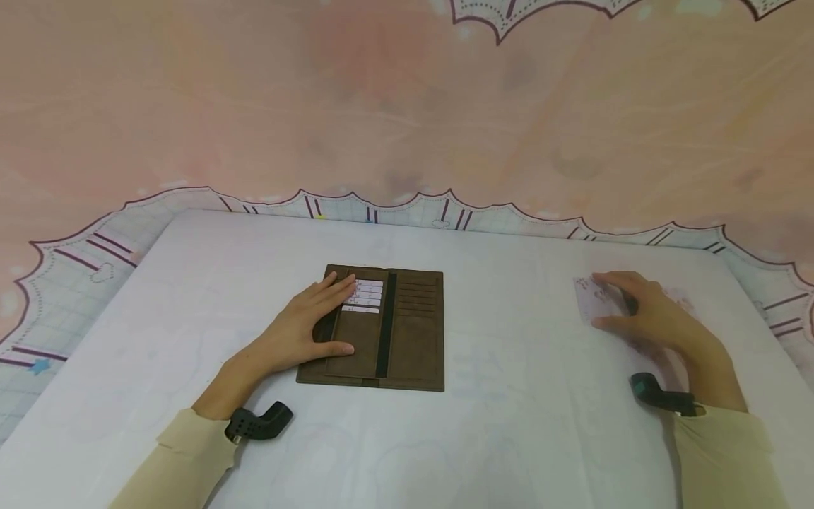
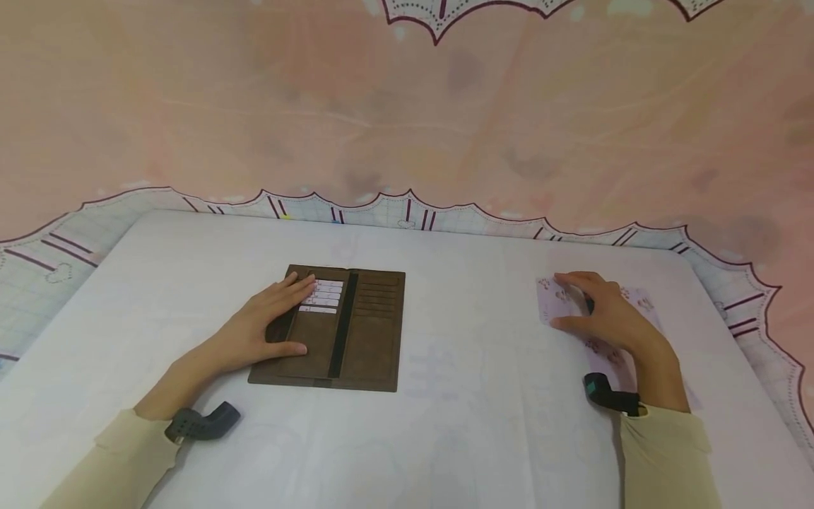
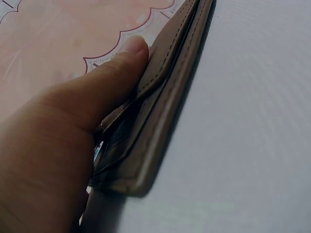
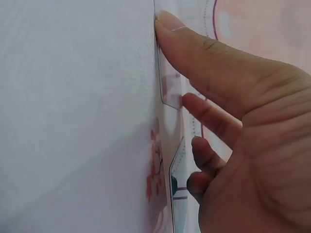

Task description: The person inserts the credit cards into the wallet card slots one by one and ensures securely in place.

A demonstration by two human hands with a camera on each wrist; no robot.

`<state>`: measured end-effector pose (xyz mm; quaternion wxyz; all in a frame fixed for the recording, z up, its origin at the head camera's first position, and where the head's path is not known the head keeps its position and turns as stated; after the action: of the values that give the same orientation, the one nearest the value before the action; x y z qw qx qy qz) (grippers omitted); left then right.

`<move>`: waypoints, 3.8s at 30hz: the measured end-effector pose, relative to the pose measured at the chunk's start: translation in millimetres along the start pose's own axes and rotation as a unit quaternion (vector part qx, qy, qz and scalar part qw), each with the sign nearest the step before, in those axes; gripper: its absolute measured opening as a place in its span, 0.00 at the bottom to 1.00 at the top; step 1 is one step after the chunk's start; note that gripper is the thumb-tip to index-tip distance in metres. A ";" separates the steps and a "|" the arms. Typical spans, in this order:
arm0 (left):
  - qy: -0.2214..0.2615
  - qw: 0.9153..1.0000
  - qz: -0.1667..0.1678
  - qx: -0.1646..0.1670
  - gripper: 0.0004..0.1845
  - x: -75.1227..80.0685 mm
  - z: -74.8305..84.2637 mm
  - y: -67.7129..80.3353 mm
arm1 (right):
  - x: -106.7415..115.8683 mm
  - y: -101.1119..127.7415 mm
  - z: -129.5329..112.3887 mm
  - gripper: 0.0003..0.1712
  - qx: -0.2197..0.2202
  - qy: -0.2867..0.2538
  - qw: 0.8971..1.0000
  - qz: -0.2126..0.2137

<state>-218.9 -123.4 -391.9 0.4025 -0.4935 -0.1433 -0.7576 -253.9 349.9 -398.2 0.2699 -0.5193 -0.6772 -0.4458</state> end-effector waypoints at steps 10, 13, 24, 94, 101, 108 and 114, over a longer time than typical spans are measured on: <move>-0.001 1.000 -0.001 0.005 0.51 -0.1 -1.8 0.2 | 1.6 -4.1 -2.3 0.63 -0.029 0.001 0.999 0.023; -0.002 1.000 0.004 0.001 0.51 0.3 -1.5 0.0 | 3.2 -4.1 -2.8 0.62 -0.032 -0.005 0.999 0.037; -0.003 1.000 0.006 -0.008 0.50 0.4 2.1 -0.9 | 3.7 -4.7 0.4 0.56 -0.037 -0.051 0.997 0.041; -0.003 1.000 0.008 -0.007 0.50 -1.0 -0.8 1.6 | -33.7 -39.7 -180.8 0.28 0.096 -0.359 0.927 0.043; -0.004 1.000 0.008 -0.009 0.50 0.1 -0.7 1.5 | -46.0 -43.2 -190.4 0.28 0.106 -0.373 0.922 0.019; -0.003 1.000 0.012 -0.007 0.50 1.8 -2.4 2.3 | -59.6 -44.7 -203.7 0.24 0.114 -0.357 0.927 0.002; 0.002 1.000 0.008 -0.006 0.50 0.1 -2.6 1.4 | -73.1 -48.2 -210.8 0.22 0.122 -0.366 0.923 -0.007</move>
<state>-219.6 -126.0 -393.3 0.4059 -0.4956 -0.1345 -0.7560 -296.9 126.6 -378.1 0.0618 -0.6043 -0.7818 -0.1405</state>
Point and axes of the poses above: each hand's wrist, its own y-axis away from the middle knuckle, its own x-axis out of the back of the hand, z = x × y, the point moved 9 cm from there along -y, towards the middle knuckle, and after that the axes turned 7 degrees about -x, right-handed, at the moved point
